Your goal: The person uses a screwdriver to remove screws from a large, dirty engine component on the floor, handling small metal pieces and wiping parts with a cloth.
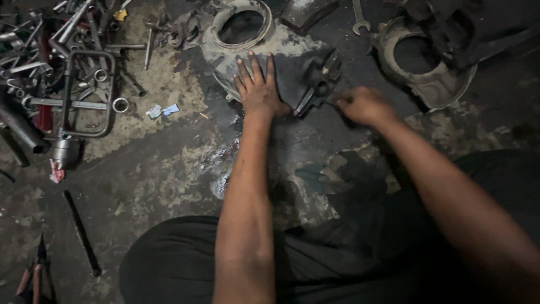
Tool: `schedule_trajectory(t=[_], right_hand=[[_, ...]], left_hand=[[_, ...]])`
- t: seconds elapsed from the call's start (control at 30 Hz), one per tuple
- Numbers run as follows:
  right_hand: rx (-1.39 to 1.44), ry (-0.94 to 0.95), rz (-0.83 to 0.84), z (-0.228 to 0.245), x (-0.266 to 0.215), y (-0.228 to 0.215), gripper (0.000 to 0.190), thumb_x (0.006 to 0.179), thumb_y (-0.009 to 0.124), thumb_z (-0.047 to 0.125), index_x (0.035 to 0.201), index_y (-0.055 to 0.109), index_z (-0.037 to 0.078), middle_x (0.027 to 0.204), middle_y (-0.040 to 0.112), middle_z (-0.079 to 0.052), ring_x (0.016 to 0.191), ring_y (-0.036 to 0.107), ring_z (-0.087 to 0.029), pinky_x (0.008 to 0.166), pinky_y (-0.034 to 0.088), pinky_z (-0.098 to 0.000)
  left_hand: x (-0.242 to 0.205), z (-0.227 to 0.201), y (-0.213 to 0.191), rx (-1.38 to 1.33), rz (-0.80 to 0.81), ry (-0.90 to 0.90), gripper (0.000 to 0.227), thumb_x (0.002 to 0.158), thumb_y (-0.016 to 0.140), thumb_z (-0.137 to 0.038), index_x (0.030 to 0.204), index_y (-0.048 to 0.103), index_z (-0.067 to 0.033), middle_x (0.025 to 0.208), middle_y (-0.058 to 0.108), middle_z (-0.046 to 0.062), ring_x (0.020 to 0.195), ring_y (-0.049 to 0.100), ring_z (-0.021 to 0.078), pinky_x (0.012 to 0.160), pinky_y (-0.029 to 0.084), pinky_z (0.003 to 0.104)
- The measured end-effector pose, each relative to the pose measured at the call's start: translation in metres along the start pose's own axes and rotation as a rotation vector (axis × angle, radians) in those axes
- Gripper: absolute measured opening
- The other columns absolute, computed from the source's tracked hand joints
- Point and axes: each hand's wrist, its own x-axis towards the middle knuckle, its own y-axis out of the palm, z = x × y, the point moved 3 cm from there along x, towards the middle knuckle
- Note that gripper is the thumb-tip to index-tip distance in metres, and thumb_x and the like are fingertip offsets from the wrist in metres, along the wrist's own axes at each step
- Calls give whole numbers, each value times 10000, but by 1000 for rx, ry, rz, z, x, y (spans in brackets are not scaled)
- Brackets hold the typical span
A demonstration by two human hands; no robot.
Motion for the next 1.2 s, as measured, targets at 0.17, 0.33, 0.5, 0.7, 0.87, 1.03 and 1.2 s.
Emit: schedule_trajectory(t=[0.17, 0.33, 0.5, 0.7, 0.87, 1.03, 1.2], right_hand=[[60, -13, -19, -7, 11, 0, 415, 936, 702, 420, 1257, 746, 159, 1290, 712, -148, 1171, 682, -334, 1028, 507, -423], [154, -70, -90, -5, 12, 4, 384, 969, 667, 379, 1270, 737, 151, 1250, 727, -182, 1133, 703, -338, 1014, 523, -407], [-36, 82, -122, 15, -11, 0, 359, 1001, 651, 395, 1254, 753, 162, 1192, 746, -178, 1128, 698, -333, 1005, 516, -439], [91, 65, -97, 6, -6, 0, 356, 980, 641, 371, 1263, 725, 171, 1217, 716, -148, 1091, 699, -327, 963, 507, -452], [291, -105, -76, -10, 20, 18, 357, 972, 674, 359, 1216, 750, 110, 1191, 730, -162, 1084, 704, -317, 981, 515, -411], [122, -273, -195, -7, 7, 22, 347, 942, 703, 339, 1226, 757, 147, 1180, 731, -164, 1064, 685, -351, 944, 510, -433], [312, -388, -142, -5, 13, 5, 329, 947, 691, 344, 1185, 767, 130, 1159, 759, -132, 1060, 731, -291, 952, 531, -396]], left_hand=[[-4, -1, -2, 13, -12, 3, 1517, 529, 927, -603, 1648, -27, -229, 1702, -125, 219, 1555, -130, 486, 1264, 45, 607], [-2, -1, 0, 15, -35, 4, 1504, 534, 926, -575, 1654, -13, -222, 1703, -110, 223, 1555, -116, 490, 1259, 55, 610], [-1, -1, 1, -2, -71, 18, 1472, 541, 921, -535, 1651, 6, -222, 1702, -100, 225, 1551, -104, 497, 1255, 61, 610], [0, -2, 0, -7, -46, 18, 1488, 520, 925, -546, 1644, 5, -228, 1699, -102, 218, 1547, -114, 493, 1249, 42, 611], [-3, 0, 1, -19, -75, 13, 1463, 528, 921, -541, 1651, 33, -237, 1704, -83, 220, 1555, -103, 494, 1260, 48, 615], [-5, 0, 2, -39, -84, 31, 1487, 509, 932, -546, 1647, 33, -217, 1699, -93, 235, 1550, -110, 507, 1257, 51, 624], [-3, 0, 2, -1, -69, 26, 1533, 493, 942, -563, 1658, 11, -212, 1701, -97, 243, 1550, -112, 513, 1255, 60, 628]])
